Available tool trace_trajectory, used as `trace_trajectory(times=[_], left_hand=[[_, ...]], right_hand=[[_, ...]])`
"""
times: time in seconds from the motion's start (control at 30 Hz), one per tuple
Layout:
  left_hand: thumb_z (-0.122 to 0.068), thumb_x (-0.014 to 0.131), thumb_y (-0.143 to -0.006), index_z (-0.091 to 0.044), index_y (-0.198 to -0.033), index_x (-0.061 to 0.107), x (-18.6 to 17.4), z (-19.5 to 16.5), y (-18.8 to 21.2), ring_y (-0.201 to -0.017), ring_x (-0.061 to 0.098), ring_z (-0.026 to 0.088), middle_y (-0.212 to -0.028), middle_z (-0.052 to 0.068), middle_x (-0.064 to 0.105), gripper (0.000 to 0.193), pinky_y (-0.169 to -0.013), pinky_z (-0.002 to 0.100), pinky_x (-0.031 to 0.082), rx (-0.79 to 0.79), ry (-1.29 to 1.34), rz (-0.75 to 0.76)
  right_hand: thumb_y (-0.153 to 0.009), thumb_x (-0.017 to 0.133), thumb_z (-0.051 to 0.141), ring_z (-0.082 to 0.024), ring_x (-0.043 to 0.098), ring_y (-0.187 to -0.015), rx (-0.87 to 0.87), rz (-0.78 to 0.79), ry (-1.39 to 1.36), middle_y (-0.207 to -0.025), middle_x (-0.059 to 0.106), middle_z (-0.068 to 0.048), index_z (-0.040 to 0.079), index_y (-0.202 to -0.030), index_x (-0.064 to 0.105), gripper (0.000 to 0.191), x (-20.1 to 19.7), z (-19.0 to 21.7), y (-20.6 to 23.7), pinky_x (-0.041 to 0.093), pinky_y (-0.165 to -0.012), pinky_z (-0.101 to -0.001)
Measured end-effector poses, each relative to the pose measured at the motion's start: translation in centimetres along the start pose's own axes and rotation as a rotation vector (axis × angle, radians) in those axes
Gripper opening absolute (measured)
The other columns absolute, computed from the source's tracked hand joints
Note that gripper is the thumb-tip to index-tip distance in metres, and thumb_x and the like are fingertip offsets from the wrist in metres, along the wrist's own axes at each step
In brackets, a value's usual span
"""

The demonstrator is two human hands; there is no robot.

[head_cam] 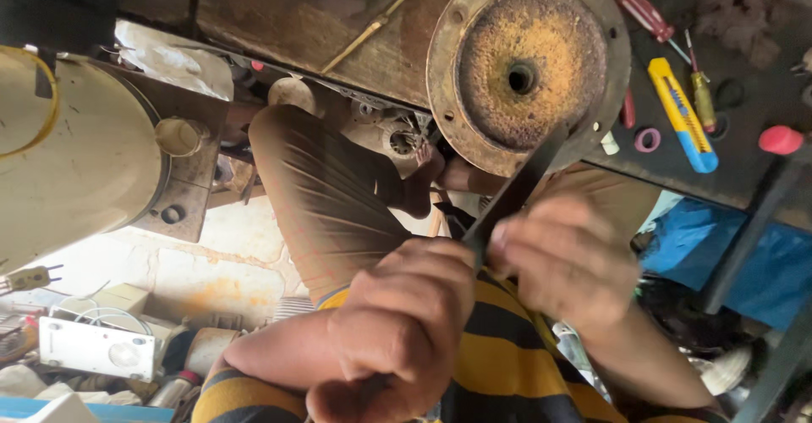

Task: The person works on a circular metal part on a workbench, using a flat metal bar to scrape the surface, then a screwdriver and hammer to remove a stuck ring. They flip the part over, scrape the underside, and attempt to fit a new ring into the central hole.

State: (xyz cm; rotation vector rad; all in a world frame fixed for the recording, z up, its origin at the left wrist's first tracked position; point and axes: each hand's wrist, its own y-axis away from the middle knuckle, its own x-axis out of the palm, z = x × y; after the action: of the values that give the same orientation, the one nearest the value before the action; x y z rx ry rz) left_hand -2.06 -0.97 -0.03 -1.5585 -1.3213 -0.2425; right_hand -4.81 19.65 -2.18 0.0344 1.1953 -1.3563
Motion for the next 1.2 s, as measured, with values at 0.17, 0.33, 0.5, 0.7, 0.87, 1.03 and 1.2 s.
trace_trajectory(times=[0.17, 0.33, 0.5, 0.7, 0.87, 1.03, 1.2], left_hand=[[-0.056, 0.032, -0.106, -0.014, -0.055, 0.031, 0.5, 0.4, -0.2, -0.036, 0.041, 0.026, -0.046, 0.004, 0.04, 0.067, -0.043, 0.043, 0.03, -0.064, -0.058, -0.093], [-0.056, 0.035, -0.103, -0.015, -0.056, 0.029, 0.4, 0.8, 0.3, -0.036, 0.037, 0.023, -0.046, 0.002, 0.039, 0.063, -0.042, 0.042, 0.028, 0.046, 0.026, -0.201], [-0.056, 0.033, -0.104, -0.015, -0.056, 0.03, -0.6, 1.2, 1.0, -0.036, 0.037, 0.024, -0.046, 0.002, 0.04, 0.063, -0.043, 0.043, 0.028, 0.043, 0.027, -0.147], [-0.056, 0.029, -0.106, -0.012, -0.055, 0.035, -2.5, 1.6, 0.9, -0.038, 0.044, 0.027, -0.048, 0.004, 0.043, 0.068, -0.045, 0.045, 0.031, -0.063, -0.008, 0.056], [-0.055, 0.032, -0.105, -0.015, -0.056, 0.031, -2.2, 3.0, 0.7, -0.037, 0.039, 0.024, -0.048, 0.002, 0.041, 0.063, -0.044, 0.042, 0.028, 0.03, 0.019, -0.162], [-0.058, 0.029, -0.106, -0.014, -0.055, 0.032, -1.8, 4.1, 1.4, -0.036, 0.04, 0.023, -0.048, 0.001, 0.041, 0.067, -0.043, 0.041, 0.027, 0.07, 0.026, -0.106], [-0.056, 0.036, -0.104, -0.014, -0.056, 0.032, -2.1, 4.9, 2.2, -0.036, 0.04, 0.022, -0.048, 0.0, 0.041, 0.064, -0.042, 0.04, 0.028, 0.102, 0.015, -0.165]], right_hand=[[-0.098, 0.062, -0.005, -0.027, 0.072, -0.094, 0.076, 0.099, 0.32, -0.103, 0.074, -0.01, 0.007, -0.107, 0.074, 0.019, -0.2, -3.3, 1.8, 0.058, -0.085, -0.0345], [-0.097, 0.068, -0.008, -0.02, 0.074, -0.087, 0.289, 0.161, 0.028, -0.106, 0.071, -0.012, 0.004, -0.107, 0.071, 0.016, -1.9, -7.5, 6.3, 0.057, -0.077, -0.0288], [-0.099, 0.071, -0.008, -0.019, 0.073, -0.087, 0.203, 0.147, 0.09, -0.107, 0.071, -0.013, 0.006, -0.109, 0.075, 0.018, -1.1, -6.3, 4.8, 0.057, -0.074, -0.0267], [-0.084, 0.071, 0.007, -0.025, 0.071, -0.078, -0.151, 0.091, -0.097, -0.091, 0.07, -0.011, 0.002, -0.092, 0.073, 0.01, 0.6, -1.4, 1.5, 0.059, -0.066, -0.0342], [-0.09, 0.06, -0.004, -0.028, 0.071, -0.085, 0.021, 0.117, 0.214, -0.099, 0.071, -0.015, -0.004, -0.097, 0.077, 0.018, 0.9, -3.8, -0.9, 0.06, -0.072, -0.0371], [-0.087, 0.078, 0.008, -0.022, 0.071, -0.077, -0.121, 0.115, -0.115, -0.089, 0.072, -0.008, 0.002, -0.089, 0.075, 0.007, 1.2, -1.9, 1.7, 0.059, -0.064, -0.0306], [-0.094, 0.061, -0.009, -0.021, 0.072, -0.083, 0.244, 0.079, 0.036, -0.102, 0.075, -0.013, -0.004, -0.104, 0.077, 0.019, 0.9, -5.6, 0.4, 0.058, -0.068, -0.028]])
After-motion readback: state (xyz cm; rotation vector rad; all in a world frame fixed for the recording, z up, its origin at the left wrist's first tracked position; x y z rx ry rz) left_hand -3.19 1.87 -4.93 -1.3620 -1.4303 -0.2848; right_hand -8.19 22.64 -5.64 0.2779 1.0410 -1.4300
